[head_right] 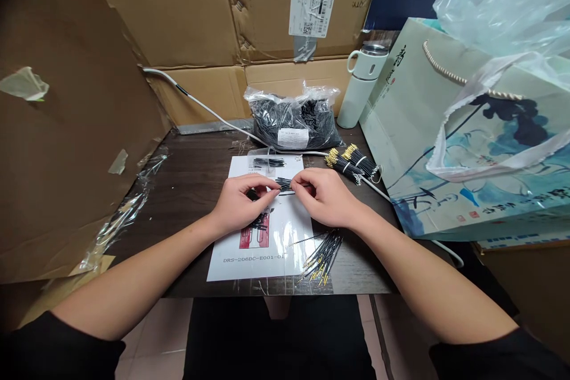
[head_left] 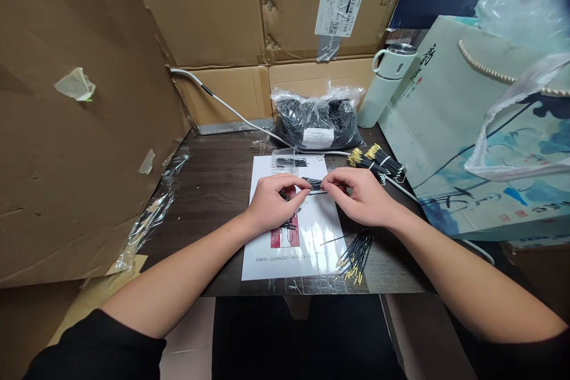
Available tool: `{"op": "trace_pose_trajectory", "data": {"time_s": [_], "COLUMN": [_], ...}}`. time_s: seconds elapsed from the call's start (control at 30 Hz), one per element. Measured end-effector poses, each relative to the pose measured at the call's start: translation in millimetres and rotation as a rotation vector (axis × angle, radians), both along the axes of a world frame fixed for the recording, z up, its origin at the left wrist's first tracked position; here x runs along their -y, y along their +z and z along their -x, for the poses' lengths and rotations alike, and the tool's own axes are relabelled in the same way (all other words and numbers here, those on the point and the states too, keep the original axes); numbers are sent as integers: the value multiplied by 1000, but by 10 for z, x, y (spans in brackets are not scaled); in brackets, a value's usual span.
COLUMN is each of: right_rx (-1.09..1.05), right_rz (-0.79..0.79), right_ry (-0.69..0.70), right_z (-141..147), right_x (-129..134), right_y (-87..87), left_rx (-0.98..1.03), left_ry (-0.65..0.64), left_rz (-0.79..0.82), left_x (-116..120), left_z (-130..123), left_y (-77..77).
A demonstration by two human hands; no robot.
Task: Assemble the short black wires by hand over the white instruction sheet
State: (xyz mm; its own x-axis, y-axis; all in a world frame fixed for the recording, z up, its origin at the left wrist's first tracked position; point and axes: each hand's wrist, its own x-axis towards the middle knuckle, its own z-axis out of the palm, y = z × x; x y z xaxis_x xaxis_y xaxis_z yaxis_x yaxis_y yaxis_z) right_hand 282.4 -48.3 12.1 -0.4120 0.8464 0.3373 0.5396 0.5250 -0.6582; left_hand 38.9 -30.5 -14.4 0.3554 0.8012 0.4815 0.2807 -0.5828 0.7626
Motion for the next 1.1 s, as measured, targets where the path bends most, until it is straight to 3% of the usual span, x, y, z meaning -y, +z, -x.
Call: {"op": "trace_pose_trajectory", "data": {"time_s": [1.1], "right_rx": [-23], "right_rz": [34], "right_ry": [-1], "right_z": [0], "right_x": [-2], "right_y": [-10], "left_rx": [-23], "left_ry": [16], "left_rz": [59], "left_x": [34], "left_z": [-5], "left_y": [37]}}
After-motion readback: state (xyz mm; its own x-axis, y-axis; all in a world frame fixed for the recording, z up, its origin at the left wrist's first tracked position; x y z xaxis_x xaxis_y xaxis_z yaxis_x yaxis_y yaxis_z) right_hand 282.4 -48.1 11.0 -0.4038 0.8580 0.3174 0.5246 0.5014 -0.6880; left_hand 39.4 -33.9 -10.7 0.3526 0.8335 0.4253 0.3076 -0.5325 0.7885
